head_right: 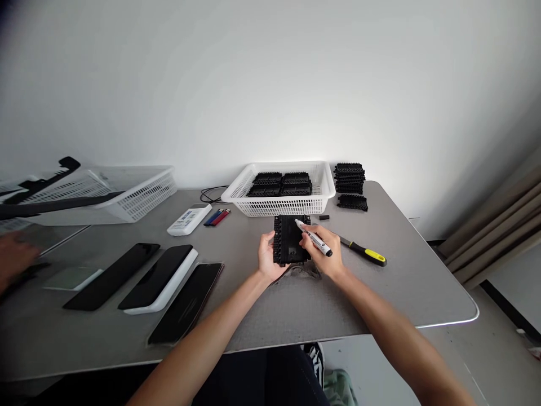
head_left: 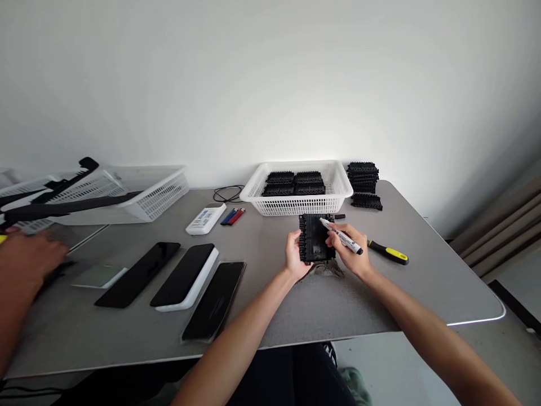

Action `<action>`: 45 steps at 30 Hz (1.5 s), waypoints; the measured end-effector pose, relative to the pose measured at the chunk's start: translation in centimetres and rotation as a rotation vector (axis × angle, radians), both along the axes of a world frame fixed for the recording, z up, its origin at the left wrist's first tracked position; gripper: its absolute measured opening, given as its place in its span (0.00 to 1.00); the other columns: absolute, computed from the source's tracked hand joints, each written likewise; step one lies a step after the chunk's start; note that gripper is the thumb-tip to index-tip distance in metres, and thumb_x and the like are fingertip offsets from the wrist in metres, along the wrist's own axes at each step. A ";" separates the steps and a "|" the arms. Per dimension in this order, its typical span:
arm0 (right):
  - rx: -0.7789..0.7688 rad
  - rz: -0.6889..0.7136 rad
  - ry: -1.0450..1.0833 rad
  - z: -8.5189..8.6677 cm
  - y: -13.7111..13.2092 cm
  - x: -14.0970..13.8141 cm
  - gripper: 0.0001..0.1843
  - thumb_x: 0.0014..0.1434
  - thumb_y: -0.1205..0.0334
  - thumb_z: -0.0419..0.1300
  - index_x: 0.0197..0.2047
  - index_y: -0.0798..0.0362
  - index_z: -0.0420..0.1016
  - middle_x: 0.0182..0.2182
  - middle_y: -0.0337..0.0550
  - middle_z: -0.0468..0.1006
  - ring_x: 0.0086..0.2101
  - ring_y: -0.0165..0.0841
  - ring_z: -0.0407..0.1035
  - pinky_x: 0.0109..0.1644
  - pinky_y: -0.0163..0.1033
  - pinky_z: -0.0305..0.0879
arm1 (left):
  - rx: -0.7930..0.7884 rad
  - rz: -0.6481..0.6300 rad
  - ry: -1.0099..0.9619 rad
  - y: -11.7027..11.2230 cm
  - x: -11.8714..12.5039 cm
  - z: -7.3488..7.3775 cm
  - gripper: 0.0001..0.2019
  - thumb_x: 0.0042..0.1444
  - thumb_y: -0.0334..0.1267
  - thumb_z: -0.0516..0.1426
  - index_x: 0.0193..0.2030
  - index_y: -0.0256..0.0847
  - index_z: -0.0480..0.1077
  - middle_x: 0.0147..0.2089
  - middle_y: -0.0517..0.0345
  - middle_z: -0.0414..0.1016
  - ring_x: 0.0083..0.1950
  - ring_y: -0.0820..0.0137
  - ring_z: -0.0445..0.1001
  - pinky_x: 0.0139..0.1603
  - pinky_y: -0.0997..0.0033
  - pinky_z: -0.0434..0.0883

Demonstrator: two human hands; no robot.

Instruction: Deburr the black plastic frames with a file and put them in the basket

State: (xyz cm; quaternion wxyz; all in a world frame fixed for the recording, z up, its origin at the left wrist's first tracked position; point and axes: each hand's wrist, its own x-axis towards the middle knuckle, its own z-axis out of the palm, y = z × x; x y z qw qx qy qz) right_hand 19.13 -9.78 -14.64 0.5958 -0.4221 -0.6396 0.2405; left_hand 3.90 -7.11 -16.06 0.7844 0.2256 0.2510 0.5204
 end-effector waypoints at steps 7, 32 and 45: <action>-0.056 0.033 0.062 -0.6 0.3 0.0 0.14 0.61 0.53 0.60 0.45 0.53 0.77 0.27 0.41 0.80 0.23 0.30 0.73 0.30 0.35 0.72 | 0.022 -0.025 -0.008 -0.3 0.2 0.4 0.17 0.50 0.48 0.57 0.34 0.34 0.75 0.32 0.47 0.80 0.46 0.53 0.78 0.47 0.57 0.74; 0.000 0.000 -0.111 2.3 -2.2 3.3 0.27 0.62 0.56 0.59 0.63 0.45 0.61 0.49 0.47 0.70 0.34 0.30 0.69 0.36 0.39 0.71 | -0.011 0.110 -0.065 1.2 -0.9 -0.2 0.18 0.55 0.48 0.54 0.40 0.36 0.76 0.36 0.52 0.81 0.37 0.64 0.79 0.41 0.65 0.75; -0.233 -0.354 -0.712 -6.0 -6.4 6.5 0.27 0.63 0.69 0.43 0.61 0.53 0.71 0.46 0.50 0.79 0.44 0.43 0.71 0.45 0.46 0.71 | 0.068 0.008 -0.052 1.0 -1.2 0.2 0.25 0.56 0.50 0.53 0.50 0.32 0.74 0.47 0.42 0.80 0.50 0.56 0.78 0.53 0.58 0.72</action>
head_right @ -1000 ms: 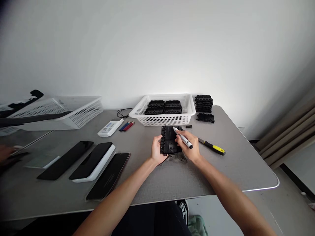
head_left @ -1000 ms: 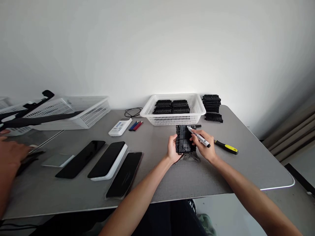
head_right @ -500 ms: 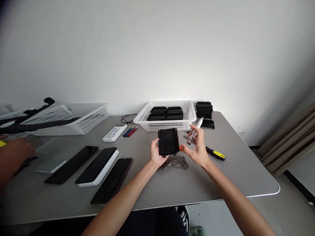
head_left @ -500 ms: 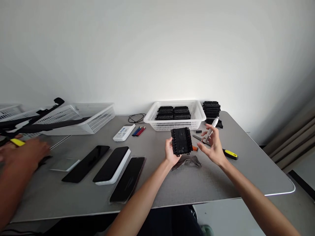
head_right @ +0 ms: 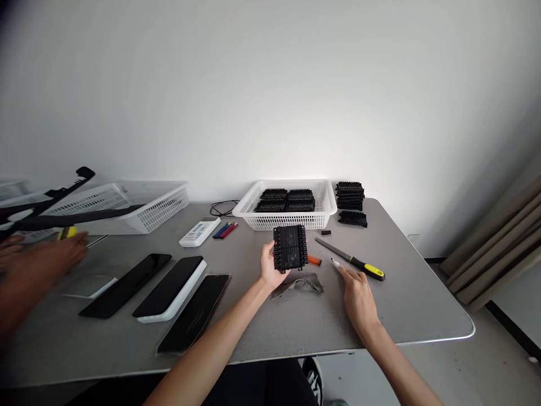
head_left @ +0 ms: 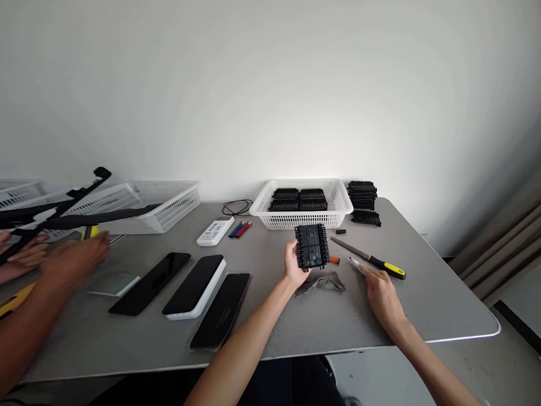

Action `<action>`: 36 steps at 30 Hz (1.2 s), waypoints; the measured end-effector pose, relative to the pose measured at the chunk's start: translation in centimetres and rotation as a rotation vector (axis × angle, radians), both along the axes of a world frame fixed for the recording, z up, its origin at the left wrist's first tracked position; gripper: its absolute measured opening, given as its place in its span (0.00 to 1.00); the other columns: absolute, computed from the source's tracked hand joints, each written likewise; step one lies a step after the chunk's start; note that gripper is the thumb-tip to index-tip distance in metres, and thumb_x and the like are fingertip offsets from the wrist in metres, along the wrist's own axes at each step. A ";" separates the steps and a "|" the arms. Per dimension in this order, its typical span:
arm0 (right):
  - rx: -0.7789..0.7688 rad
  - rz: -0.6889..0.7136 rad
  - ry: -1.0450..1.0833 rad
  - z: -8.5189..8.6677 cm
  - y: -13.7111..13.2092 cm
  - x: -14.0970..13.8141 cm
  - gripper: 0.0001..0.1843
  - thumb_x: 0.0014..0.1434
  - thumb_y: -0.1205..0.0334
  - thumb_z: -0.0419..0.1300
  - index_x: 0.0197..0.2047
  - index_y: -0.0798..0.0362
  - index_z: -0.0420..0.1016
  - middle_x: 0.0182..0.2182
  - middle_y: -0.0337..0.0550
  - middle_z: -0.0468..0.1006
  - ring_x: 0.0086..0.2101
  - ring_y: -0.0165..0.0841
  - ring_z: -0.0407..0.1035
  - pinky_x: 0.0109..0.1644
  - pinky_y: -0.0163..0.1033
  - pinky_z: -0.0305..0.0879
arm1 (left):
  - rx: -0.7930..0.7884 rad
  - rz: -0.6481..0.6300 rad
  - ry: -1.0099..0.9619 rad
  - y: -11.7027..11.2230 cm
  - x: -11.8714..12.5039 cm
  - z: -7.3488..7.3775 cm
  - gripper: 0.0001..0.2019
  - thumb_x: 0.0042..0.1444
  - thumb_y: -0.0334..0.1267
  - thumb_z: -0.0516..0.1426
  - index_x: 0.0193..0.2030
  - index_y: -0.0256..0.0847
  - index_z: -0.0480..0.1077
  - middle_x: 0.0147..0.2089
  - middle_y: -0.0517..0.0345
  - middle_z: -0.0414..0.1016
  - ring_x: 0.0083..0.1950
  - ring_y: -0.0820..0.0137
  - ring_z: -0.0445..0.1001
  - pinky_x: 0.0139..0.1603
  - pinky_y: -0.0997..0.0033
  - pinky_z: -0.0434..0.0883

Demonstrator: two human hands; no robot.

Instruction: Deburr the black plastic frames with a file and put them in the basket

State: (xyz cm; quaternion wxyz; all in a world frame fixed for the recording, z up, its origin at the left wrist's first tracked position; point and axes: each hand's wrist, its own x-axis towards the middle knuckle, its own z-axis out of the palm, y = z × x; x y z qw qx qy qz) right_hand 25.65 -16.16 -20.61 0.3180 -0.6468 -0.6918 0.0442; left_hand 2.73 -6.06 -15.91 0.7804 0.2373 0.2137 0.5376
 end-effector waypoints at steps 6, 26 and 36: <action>0.110 -0.009 0.032 1.3 0.9 -0.3 0.25 0.65 0.58 0.51 0.65 0.50 0.67 0.58 0.54 0.71 0.57 0.49 0.64 0.58 0.58 0.62 | -0.051 0.008 -0.005 0.2 -0.1 -0.2 0.17 0.58 0.46 0.55 0.43 0.35 0.76 0.41 0.49 0.82 0.43 0.62 0.80 0.51 0.61 0.73; 0.140 0.195 0.903 5.7 9.7 -3.9 0.26 0.58 0.39 0.56 0.36 0.57 0.76 0.26 0.42 0.76 0.25 0.30 0.66 0.28 0.34 0.63 | 0.089 -0.111 -0.022 -0.2 -0.5 0.3 0.22 0.60 0.54 0.55 0.50 0.37 0.74 0.50 0.43 0.79 0.52 0.54 0.76 0.55 0.45 0.68; 0.011 0.118 0.929 4.8 9.4 -4.9 0.30 0.57 0.37 0.56 0.40 0.59 0.76 0.20 0.37 0.69 0.18 0.29 0.59 0.21 0.34 0.56 | 0.252 0.334 0.437 1.1 0.0 -1.6 0.13 0.53 0.46 0.64 0.40 0.39 0.76 0.41 0.54 0.79 0.42 0.65 0.74 0.45 0.66 0.72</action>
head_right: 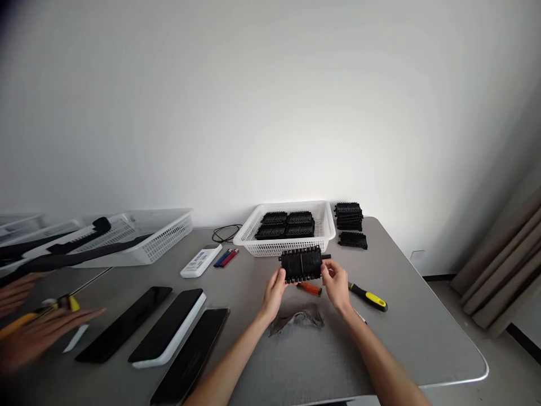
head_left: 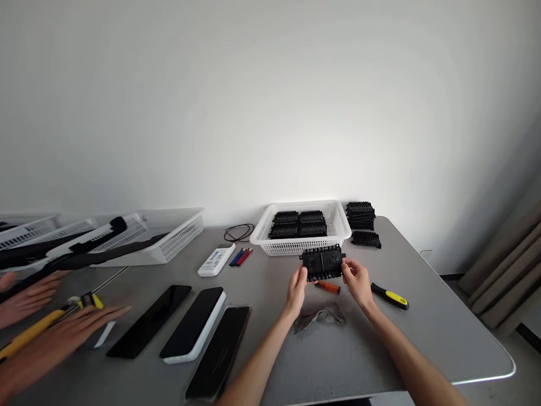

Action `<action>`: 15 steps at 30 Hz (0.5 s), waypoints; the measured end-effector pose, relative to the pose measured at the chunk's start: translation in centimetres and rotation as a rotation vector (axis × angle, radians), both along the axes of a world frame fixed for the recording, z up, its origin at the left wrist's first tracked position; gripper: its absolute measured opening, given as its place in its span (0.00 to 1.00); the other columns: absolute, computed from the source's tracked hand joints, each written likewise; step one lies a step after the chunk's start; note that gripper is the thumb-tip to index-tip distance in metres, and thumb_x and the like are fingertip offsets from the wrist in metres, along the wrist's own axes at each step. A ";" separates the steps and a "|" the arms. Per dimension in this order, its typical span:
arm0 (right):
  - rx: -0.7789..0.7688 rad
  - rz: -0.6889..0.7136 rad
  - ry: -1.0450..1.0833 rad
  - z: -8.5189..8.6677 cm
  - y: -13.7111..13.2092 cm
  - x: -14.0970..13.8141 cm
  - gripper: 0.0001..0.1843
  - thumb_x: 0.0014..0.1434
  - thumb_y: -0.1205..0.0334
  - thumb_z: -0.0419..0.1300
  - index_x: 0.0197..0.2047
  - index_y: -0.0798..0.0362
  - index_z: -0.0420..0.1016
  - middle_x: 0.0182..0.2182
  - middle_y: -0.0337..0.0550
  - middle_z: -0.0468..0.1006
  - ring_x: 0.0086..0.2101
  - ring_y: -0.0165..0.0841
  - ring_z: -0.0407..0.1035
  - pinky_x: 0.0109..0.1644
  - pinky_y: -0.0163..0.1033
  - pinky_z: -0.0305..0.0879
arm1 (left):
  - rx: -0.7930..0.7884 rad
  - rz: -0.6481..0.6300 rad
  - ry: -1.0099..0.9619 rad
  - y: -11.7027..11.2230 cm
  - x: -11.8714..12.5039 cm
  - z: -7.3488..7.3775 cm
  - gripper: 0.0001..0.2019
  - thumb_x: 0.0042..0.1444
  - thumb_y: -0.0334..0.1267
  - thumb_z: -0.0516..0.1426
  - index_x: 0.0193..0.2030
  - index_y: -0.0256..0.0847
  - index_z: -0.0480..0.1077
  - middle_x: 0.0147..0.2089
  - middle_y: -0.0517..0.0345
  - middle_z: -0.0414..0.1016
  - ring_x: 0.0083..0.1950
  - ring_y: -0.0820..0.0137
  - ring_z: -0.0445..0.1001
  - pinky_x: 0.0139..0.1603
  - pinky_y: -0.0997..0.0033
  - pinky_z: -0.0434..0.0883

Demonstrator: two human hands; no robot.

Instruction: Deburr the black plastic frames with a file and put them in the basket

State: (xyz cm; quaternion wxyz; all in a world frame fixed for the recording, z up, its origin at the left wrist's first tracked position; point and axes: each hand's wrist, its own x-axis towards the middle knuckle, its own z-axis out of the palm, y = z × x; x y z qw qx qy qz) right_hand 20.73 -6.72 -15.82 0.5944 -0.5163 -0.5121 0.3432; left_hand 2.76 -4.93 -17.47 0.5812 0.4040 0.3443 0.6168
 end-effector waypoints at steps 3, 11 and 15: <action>-0.010 -0.045 -0.065 -0.2 0.0 0.1 0.30 0.57 0.35 0.55 0.35 0.57 0.76 0.18 0.38 0.69 0.19 0.31 0.60 0.22 0.35 0.56 | 0.008 0.105 0.106 0.0 -0.2 -0.3 0.12 0.50 0.46 0.66 0.33 0.39 0.77 0.31 0.56 0.76 0.41 0.63 0.73 0.43 0.70 0.70; -0.005 -0.105 -0.154 -0.6 -0.5 -0.3 0.28 0.57 0.37 0.56 0.31 0.55 0.78 0.23 0.45 0.77 0.24 0.37 0.68 0.27 0.38 0.64 | -0.006 0.350 0.168 -0.2 -1.2 0.1 0.15 0.44 0.41 0.69 0.40 0.43 0.79 0.41 0.52 0.80 0.47 0.58 0.76 0.47 0.66 0.71; -0.011 -0.055 -0.102 0.6 -0.3 -0.7 0.24 0.59 0.41 0.57 0.39 0.55 0.79 0.27 0.47 0.79 0.26 0.38 0.70 0.29 0.40 0.67 | -0.013 0.395 0.342 -0.3 -2.2 2.3 0.14 0.44 0.43 0.69 0.39 0.44 0.81 0.39 0.50 0.81 0.40 0.58 0.76 0.45 0.62 0.72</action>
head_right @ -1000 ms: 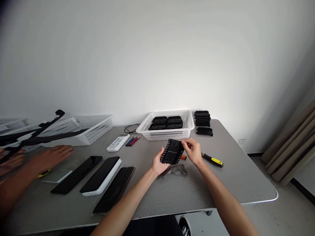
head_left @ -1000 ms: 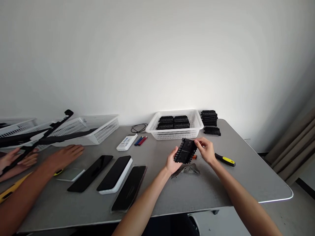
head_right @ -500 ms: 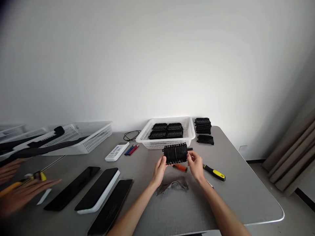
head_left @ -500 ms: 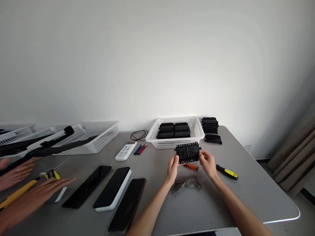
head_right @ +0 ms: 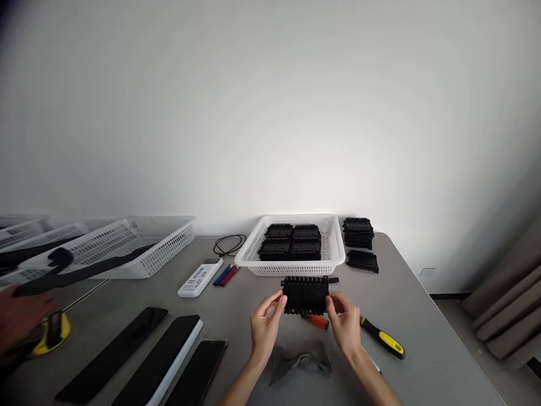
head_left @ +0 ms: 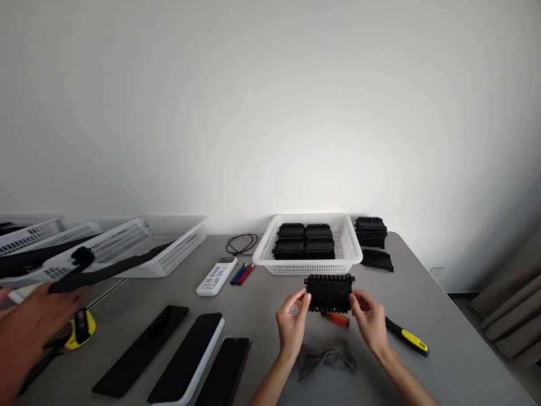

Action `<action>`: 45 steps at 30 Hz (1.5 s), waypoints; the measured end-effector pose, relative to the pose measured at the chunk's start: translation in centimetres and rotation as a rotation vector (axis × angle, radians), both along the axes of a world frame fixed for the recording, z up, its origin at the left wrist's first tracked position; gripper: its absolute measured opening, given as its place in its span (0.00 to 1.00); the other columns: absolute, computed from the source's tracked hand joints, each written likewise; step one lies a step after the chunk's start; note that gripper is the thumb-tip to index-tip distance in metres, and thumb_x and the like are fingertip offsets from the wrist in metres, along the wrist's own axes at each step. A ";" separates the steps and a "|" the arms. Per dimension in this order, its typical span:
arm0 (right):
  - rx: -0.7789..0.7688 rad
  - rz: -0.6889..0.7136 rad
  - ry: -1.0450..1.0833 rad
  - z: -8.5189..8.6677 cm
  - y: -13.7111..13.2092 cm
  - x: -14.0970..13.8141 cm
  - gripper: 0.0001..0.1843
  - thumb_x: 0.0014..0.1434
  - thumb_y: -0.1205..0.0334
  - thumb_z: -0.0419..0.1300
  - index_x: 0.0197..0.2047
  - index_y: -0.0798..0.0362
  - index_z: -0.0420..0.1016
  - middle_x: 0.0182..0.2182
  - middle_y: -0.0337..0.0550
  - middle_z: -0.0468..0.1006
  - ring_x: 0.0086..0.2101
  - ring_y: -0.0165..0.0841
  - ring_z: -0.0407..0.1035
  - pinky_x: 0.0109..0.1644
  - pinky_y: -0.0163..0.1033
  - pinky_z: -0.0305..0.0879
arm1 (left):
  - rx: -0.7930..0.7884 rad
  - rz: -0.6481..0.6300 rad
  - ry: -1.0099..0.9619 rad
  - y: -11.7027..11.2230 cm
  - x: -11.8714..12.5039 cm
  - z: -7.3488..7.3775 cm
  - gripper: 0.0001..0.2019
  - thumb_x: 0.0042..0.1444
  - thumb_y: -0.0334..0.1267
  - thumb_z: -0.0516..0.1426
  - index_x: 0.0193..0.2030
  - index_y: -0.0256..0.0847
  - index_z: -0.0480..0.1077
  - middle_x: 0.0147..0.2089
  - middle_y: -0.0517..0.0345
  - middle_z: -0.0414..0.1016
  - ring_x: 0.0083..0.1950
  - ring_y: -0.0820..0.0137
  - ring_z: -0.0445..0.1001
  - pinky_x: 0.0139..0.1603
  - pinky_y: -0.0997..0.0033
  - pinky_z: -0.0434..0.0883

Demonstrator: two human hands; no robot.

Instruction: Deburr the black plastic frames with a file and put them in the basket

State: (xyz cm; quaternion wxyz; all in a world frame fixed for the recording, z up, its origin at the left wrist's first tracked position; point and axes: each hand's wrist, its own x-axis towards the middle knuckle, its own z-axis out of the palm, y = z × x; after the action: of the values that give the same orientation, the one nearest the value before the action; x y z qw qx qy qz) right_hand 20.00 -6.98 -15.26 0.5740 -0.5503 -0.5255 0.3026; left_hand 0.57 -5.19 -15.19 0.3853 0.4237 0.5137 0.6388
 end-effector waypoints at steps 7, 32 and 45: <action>0.068 0.114 -0.047 8.6 10.4 -3.4 0.21 0.61 0.46 0.56 0.38 0.57 0.78 0.20 0.41 0.74 0.21 0.32 0.66 0.24 0.35 0.61 | 0.140 0.023 0.291 8.7 -4.9 10.7 0.12 0.47 0.44 0.66 0.39 0.46 0.80 0.44 0.51 0.81 0.47 0.55 0.75 0.51 0.62 0.70; -0.729 0.233 -0.389 5.5 34.0 -12.9 0.18 0.64 0.57 0.60 0.53 0.59 0.71 0.47 0.50 0.74 0.42 0.35 0.73 0.44 0.44 0.73 | -0.154 -0.056 0.908 29.5 -10.8 5.6 0.07 0.47 0.28 0.56 0.21 0.41 0.68 0.32 0.40 0.73 0.64 0.42 0.55 0.64 0.41 0.45; -0.202 0.183 -0.507 10.9 14.7 -4.5 0.15 0.62 0.59 0.57 0.26 0.54 0.77 0.23 0.41 0.77 0.28 0.31 0.72 0.34 0.32 0.64 | 0.014 -0.004 1.176 14.3 -13.2 11.8 0.21 0.59 0.37 0.48 0.56 0.35 0.70 0.54 0.44 0.76 0.56 0.56 0.73 0.60 0.60 0.65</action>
State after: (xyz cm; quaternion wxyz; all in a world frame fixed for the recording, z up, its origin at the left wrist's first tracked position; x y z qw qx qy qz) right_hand 15.48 7.76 -4.34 0.3367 -0.6130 -0.6670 0.2570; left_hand -12.59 9.14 -3.36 0.0341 0.7104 0.6361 0.2992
